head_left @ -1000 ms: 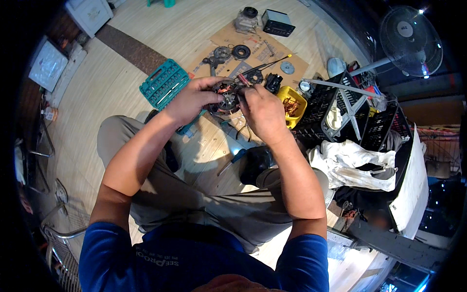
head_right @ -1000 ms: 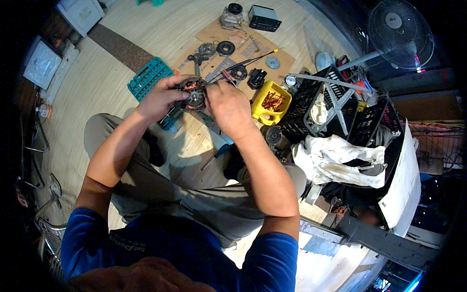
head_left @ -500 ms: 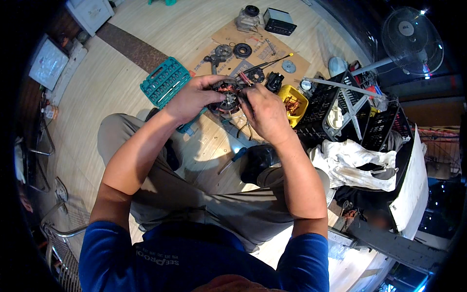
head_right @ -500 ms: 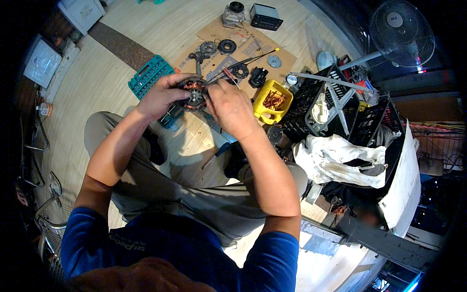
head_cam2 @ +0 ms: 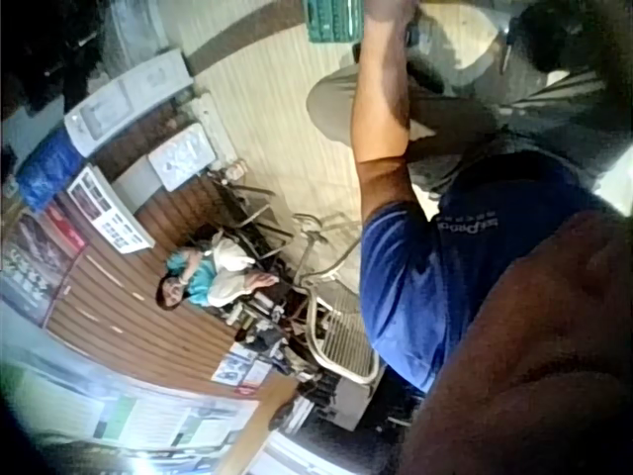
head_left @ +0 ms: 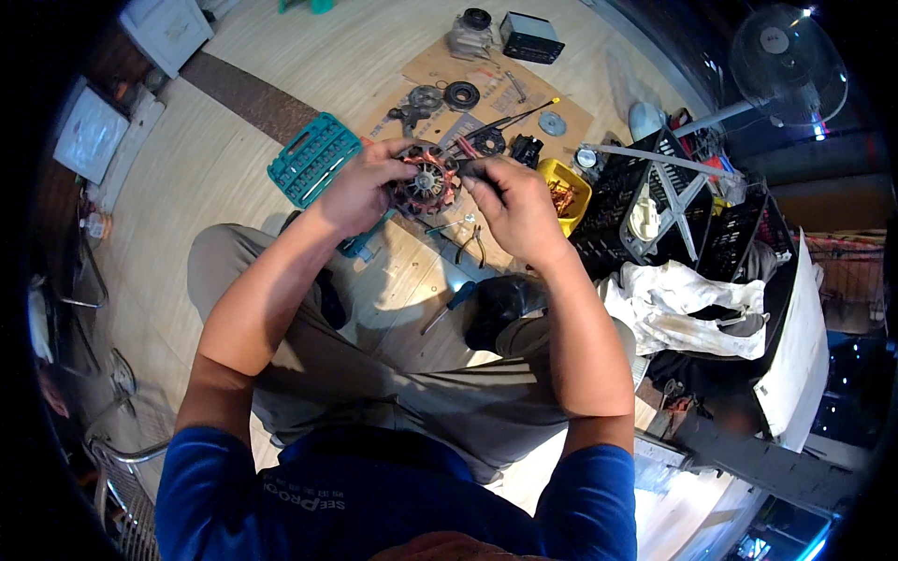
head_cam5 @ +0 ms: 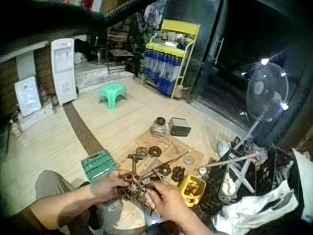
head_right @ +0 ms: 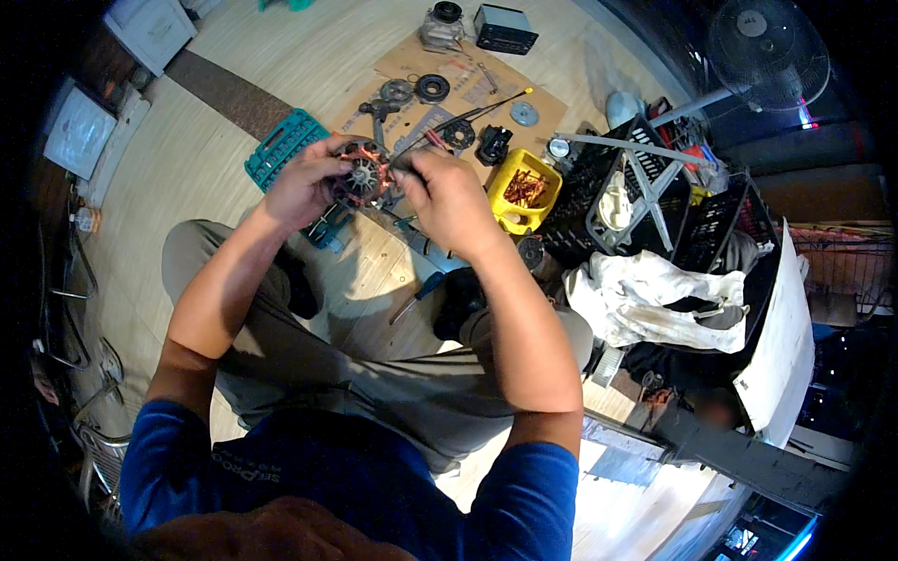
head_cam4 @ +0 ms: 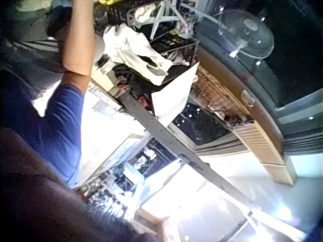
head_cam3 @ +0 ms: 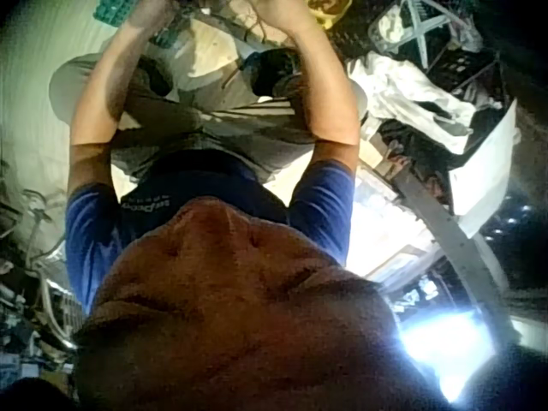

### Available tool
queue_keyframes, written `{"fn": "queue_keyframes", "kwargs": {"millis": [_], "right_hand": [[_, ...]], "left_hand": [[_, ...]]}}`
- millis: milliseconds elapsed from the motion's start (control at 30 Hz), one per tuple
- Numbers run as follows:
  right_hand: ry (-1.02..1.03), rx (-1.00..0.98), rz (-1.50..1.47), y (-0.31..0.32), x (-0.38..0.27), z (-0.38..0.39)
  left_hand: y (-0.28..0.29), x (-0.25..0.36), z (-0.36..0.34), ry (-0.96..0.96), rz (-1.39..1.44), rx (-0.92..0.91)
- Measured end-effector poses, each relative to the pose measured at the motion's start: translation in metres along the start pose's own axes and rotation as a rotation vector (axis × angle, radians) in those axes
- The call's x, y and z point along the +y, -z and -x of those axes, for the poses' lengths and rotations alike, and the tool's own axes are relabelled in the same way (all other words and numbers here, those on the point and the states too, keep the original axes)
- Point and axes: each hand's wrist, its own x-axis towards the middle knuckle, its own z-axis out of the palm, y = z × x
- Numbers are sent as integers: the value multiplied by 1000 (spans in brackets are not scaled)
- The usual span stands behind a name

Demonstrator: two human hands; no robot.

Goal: The person cleans and handles the internal components of an electric motor stator by hand and using a screwdriver to remove debris while sitting on the floor.

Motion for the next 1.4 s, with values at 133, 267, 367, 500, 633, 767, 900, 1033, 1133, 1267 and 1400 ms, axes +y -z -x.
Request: {"fn": "queue_keyframes", "kwargs": {"millis": [133, 267, 367, 500, 633, 767, 900, 1033, 1133, 1267, 1400], "right_hand": [[-103, 33, -82, 3, 0, 2], [-69, 53, -82, 3, 0, 3], [-152, -1, -198, 2, -2, 4], [-184, -38, -279, -2, -8, 5], [-234, -49, -301, -9, -13, 4], [-231, -11, -248, -12, -15, 1], [-214, 47, -227, -12, -16, 0], [-178, 115, -257, -16, -17, 0], [-78, 146, -170, -17, -16, 0], [-38, 146, -121, -20, -15, -1], [-30, 153, -90, -22, -16, -2]], "left_hand": [[2, 3, -1, 7, 60, 72], [3, 1, -2, -22, 167, 42], [4, -2, -2, -32, 209, 91], [6, -5, -3, -30, 213, 79], [7, -8, -4, -29, 185, 122], [6, -9, -4, -7, 184, 117], [6, -9, -5, 12, 179, 100], [5, -8, -4, 39, 165, 103], [4, -8, -3, 65, 171, 124], [2, -6, -4, 104, 165, 84], [2, -3, -5, 98, 143, 15]]}}
